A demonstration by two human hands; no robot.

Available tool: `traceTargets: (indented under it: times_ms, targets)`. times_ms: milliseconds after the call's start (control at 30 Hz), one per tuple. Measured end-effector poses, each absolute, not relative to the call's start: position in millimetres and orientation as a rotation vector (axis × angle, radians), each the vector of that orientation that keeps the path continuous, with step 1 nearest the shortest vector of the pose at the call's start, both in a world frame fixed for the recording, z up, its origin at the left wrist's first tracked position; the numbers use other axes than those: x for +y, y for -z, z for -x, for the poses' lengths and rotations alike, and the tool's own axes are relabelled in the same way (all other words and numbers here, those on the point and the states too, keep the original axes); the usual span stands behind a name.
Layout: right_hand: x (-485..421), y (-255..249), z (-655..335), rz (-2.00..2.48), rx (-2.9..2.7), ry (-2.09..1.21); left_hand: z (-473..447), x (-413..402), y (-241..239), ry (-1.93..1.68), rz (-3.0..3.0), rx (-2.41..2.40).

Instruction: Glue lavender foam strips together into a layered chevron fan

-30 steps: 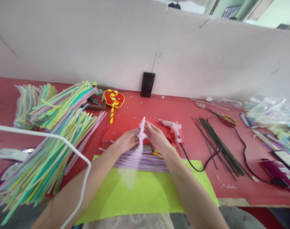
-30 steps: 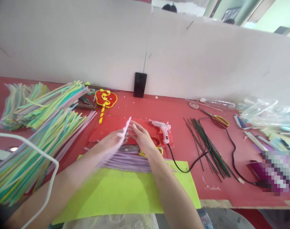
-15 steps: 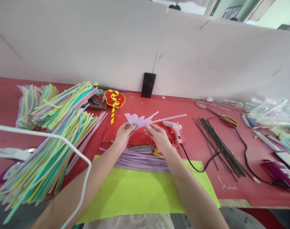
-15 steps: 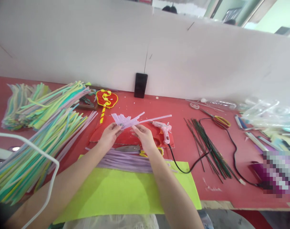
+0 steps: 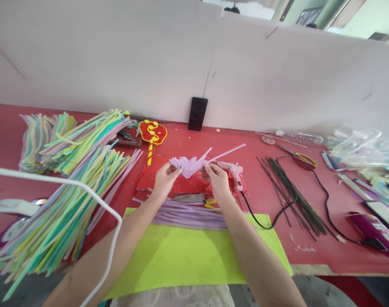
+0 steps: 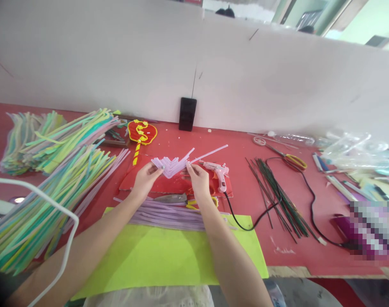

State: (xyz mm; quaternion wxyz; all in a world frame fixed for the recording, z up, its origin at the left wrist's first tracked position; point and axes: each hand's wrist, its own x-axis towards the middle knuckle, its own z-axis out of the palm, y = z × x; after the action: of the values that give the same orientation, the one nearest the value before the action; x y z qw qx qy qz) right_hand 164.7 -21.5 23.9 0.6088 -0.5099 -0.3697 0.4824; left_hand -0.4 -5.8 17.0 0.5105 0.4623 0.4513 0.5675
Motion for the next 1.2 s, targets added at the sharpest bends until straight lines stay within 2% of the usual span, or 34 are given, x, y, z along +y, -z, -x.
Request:
traceTargets:
  times_ms: [267,533,700,767,867,967,1200]
  targets:
    - [-20.9,-31.0,-170.5,1.080,-0.675,-1.072,9.5,-4.1,-5.9,-1.290,-1.307,1.496]
    - [-20.9,-33.4,-177.4,1.070,-0.630,-1.025,15.1,-6.5,-11.7,-0.911,-1.676,1.732]
    - [-20.5,-34.7,-181.1,1.153,-0.679,-0.934,13.1,-9.8,-15.5,-1.046,-1.967,1.880]
    - [-21.0,-33.1,-181.2,1.232,-0.786,-0.850,9.0,-14.1,-14.4,-1.067,-2.126,1.706]
    - [-23.7,-27.8,-176.3,1.377,-1.131,-0.624,0.2,-24.2,-9.7,-0.860,-2.300,1.486]
    - [-28.1,-19.3,-165.0,1.434,-1.507,-0.433,-6.2,-33.6,-4.6,-0.610,-2.427,1.515]
    - [-31.2,-2.9,-147.2,1.501,-2.001,-0.320,-3.4,-36.7,-5.7,-0.336,-2.563,1.556]
